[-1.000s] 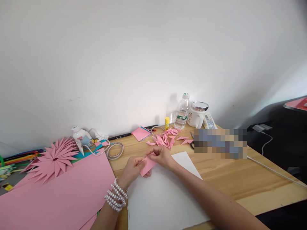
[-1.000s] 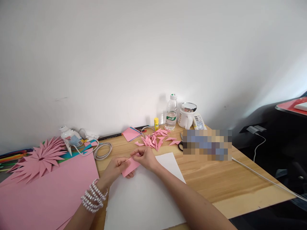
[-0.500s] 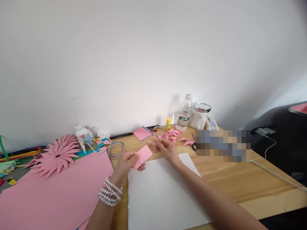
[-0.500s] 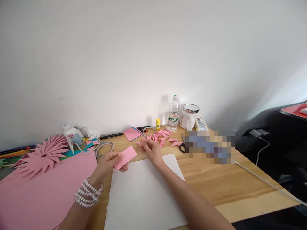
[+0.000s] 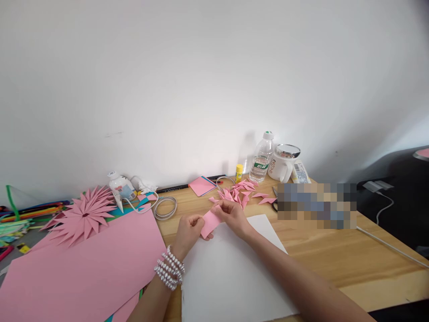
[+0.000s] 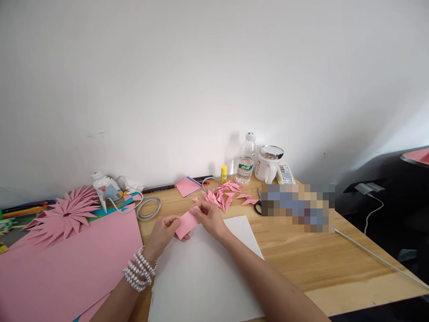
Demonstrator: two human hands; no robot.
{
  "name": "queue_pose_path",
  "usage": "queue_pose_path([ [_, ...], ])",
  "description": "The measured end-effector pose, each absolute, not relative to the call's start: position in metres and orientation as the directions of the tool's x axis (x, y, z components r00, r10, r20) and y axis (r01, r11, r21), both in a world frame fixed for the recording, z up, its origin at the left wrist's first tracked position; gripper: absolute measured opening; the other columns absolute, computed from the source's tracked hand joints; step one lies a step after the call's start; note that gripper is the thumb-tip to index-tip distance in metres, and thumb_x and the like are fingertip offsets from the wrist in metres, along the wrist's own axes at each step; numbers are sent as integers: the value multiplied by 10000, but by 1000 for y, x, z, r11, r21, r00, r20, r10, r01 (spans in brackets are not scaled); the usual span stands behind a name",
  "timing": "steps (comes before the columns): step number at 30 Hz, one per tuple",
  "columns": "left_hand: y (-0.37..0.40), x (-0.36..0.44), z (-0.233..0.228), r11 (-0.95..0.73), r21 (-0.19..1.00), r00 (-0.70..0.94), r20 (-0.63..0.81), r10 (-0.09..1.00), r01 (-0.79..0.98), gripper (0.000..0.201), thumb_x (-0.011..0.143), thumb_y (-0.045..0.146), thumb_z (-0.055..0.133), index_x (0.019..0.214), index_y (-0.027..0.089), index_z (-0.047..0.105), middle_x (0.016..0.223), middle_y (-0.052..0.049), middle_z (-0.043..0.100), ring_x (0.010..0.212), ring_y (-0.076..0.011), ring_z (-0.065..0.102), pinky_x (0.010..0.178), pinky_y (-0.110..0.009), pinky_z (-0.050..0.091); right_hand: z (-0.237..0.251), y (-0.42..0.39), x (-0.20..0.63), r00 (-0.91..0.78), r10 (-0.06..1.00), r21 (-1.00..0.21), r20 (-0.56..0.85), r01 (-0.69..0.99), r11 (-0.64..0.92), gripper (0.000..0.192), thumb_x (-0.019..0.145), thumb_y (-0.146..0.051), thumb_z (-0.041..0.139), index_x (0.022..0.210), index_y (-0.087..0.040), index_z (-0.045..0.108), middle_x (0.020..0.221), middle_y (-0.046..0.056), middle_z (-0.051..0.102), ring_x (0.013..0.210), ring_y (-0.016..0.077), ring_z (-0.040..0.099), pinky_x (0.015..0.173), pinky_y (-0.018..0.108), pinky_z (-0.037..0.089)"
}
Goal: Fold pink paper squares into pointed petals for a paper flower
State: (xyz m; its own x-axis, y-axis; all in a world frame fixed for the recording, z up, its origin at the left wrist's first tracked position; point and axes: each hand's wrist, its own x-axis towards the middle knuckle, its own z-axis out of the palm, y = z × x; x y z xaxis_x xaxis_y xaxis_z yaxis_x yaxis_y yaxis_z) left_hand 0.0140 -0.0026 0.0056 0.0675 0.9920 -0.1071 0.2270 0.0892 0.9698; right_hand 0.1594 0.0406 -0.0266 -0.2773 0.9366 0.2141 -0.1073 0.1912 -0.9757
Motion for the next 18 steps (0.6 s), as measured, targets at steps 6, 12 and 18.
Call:
queue_pose_path([
  [6, -1, 9, 8, 141, 976, 32, -149, 988, 167, 151, 634, 179, 465, 539, 116, 565, 488, -55, 628, 450, -194, 620, 419, -274, 504, -30, 45, 162, -127, 968, -971, 215, -129, 199, 292, 699, -440, 555, 651, -153, 543, 622, 19, 530, 611, 147, 517, 532, 236, 391],
  [12, 3, -4, 10, 71, 997, -162, -69, 984, 6, 208, 680, 251, 520, 771, 78, 590, 591, -73, 656, 487, -176, 623, 478, -291, 519, -31, 53, 170, 144, 976, -971, 164, -154, 185, 303, 686, -440, 554, 593, -161, 480, 560, -33, 432, 504, 85, 383, 462, 201, 345],
  [18, -2, 8, 6, 66, 998, 153, -64, 986, -7, 697, 616, 247, 674, 1228, 203, 343, 1189, -157, 494, 611, -171, 645, 511, -294, 522, -31, 47, 161, -7, 997, -945, 72, -321, 66, 291, 630, -447, 608, 690, -178, 513, 622, -26, 482, 554, 104, 440, 469, 222, 431],
])
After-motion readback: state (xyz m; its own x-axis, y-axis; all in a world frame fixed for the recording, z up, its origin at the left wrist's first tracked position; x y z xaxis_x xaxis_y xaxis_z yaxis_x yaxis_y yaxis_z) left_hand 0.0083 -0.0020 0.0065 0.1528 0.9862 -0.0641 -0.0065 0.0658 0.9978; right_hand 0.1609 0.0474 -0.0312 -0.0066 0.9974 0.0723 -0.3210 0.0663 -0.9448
